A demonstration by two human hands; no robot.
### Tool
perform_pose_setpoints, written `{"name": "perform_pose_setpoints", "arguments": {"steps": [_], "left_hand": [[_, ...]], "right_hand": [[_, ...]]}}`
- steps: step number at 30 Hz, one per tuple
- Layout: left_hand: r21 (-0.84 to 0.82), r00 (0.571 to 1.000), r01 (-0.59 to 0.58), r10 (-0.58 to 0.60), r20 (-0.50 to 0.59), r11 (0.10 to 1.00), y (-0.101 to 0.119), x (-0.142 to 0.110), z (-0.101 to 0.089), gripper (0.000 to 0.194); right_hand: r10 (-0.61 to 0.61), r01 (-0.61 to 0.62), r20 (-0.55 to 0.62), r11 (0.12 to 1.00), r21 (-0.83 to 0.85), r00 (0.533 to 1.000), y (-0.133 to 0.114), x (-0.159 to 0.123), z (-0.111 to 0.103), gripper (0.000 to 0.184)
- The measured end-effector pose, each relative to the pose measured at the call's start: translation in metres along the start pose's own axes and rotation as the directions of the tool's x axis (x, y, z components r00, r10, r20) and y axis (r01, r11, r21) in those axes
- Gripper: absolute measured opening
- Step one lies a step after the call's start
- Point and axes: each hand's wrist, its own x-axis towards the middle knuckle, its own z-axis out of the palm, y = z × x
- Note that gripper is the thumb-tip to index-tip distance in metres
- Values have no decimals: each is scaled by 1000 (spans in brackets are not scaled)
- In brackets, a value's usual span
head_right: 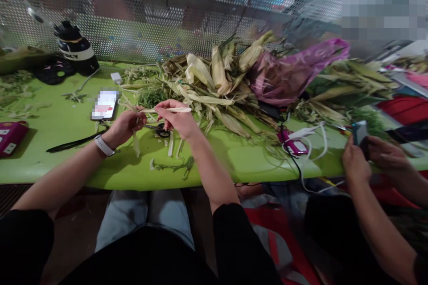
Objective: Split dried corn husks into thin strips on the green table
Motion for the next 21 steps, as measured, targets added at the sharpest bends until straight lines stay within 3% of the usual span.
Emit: {"name": "perform_pose_setpoints", "arguments": {"steps": [5, 8, 10, 13, 15, 17, 19, 21], "left_hand": [[-34, 990, -131, 129, -49, 991, -2, 0, 1, 7], [-112, 987, -158, 154, -38, 981, 0, -1, 2, 5], [-160, 993, -119, 119, -7, 980, 2, -1, 2, 1], [-172, 995, 59, -44, 90, 983, 1, 1, 0, 8], [-89, 975, 183, -169, 141, 979, -3, 1, -2, 8], [67, 966, 215, -223, 135, 974, -7, 1, -3, 11], [247, 983, 142, -165, 78, 959, -10, -2, -2, 24], [388, 999, 14, -30, 36, 922, -11, -6, 2, 46]], "right_hand": [[42, -50, 119, 997, 61, 992, 2, 6, -7, 41], [11, -12, 51, 1000, 22, 999, 10, 9, 1, 39], [-8, 8, -11, 999, -31, 1000, 15, 12, 5, 38], [-66, 64, -41, 996, -56, 997, 17, 13, 6, 40], [-118, 113, -84, 991, -66, 990, 14, 10, 7, 41], [-166, 148, -140, 980, -133, 976, 10, 5, 8, 42], [-213, 170, -185, 960, -224, 959, 7, 1, 10, 42], [-245, 178, -225, 943, -281, 943, 6, -2, 12, 42]]}}
